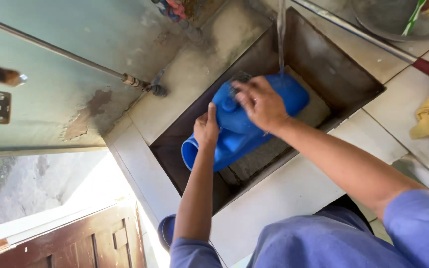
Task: Scrub and clean plastic water containers using various brushes and running water in a sink.
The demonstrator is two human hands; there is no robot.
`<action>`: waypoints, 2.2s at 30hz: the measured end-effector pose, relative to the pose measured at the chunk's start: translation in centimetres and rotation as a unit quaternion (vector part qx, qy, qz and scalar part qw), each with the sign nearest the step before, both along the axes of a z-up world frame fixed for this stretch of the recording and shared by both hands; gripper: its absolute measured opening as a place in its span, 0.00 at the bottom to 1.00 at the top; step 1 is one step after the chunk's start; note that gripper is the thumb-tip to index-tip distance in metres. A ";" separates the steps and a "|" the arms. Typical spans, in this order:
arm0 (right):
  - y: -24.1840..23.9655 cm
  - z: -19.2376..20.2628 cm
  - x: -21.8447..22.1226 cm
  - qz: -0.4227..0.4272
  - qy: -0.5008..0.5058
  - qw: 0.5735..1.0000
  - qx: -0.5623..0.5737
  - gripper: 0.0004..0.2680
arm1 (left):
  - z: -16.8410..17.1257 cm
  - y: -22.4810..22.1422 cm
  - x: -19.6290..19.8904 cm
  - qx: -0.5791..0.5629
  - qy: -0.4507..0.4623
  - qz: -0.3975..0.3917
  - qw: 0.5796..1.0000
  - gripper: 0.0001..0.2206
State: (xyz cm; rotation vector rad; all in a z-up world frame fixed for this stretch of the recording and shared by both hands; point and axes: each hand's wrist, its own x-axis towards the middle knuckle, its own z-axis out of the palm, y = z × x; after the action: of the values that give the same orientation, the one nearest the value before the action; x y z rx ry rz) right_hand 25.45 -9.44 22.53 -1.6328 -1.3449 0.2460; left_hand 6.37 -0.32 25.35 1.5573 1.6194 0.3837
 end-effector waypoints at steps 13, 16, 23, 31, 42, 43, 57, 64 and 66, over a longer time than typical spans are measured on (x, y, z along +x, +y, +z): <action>4.9 -0.8 -7.4 0.019 0.199 0.979 -0.035 0.11 | -6.3 3.5 -6.6 0.109 0.099 -0.029 0.989 0.30; 6.3 -4.5 -7.3 0.003 0.137 0.990 -0.025 0.10 | -6.8 2.1 -6.3 0.114 0.106 -0.025 0.988 0.27; 5.3 -17.2 1.2 -0.089 0.139 0.928 -0.334 0.09 | -4.9 -0.1 -5.6 0.190 0.099 -0.055 0.975 0.25; 3.1 4.3 -1.3 -0.034 -0.116 0.991 -0.056 0.05 | -12.8 -1.4 -5.9 0.049 -0.314 -0.002 0.948 0.24; -4.9 -27.8 9.5 -0.020 -0.251 0.853 -0.457 0.12 | -23.4 -6.2 -7.8 -0.055 -0.294 0.107 0.948 0.24; -6.0 -35.4 13.2 -0.049 -0.245 0.860 -0.446 0.17 | -24.3 -6.9 -7.6 -0.054 -0.284 0.107 0.951 0.25; 2.2 -29.2 9.6 -0.040 -0.195 0.946 -0.256 0.14 | -23.9 -4.8 -5.8 -0.061 -0.226 0.160 0.959 0.26; 2.7 -6.0 -9.4 0.062 -0.255 0.958 -0.112 0.13 | -21.7 -2.7 -6.9 -0.114 -0.238 0.244 0.933 0.24; 3.3 -7.1 -6.2 0.096 -0.231 0.964 -0.095 0.16 | -20.5 -1.5 -8.9 -0.157 -0.248 0.290 0.911 0.26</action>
State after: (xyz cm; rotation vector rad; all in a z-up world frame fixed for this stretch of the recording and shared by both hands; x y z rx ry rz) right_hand 19.26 -6.13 15.42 -1.7889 -1.8867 0.1127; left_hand -2.57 -1.83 4.87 0.6390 1.5988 0.7289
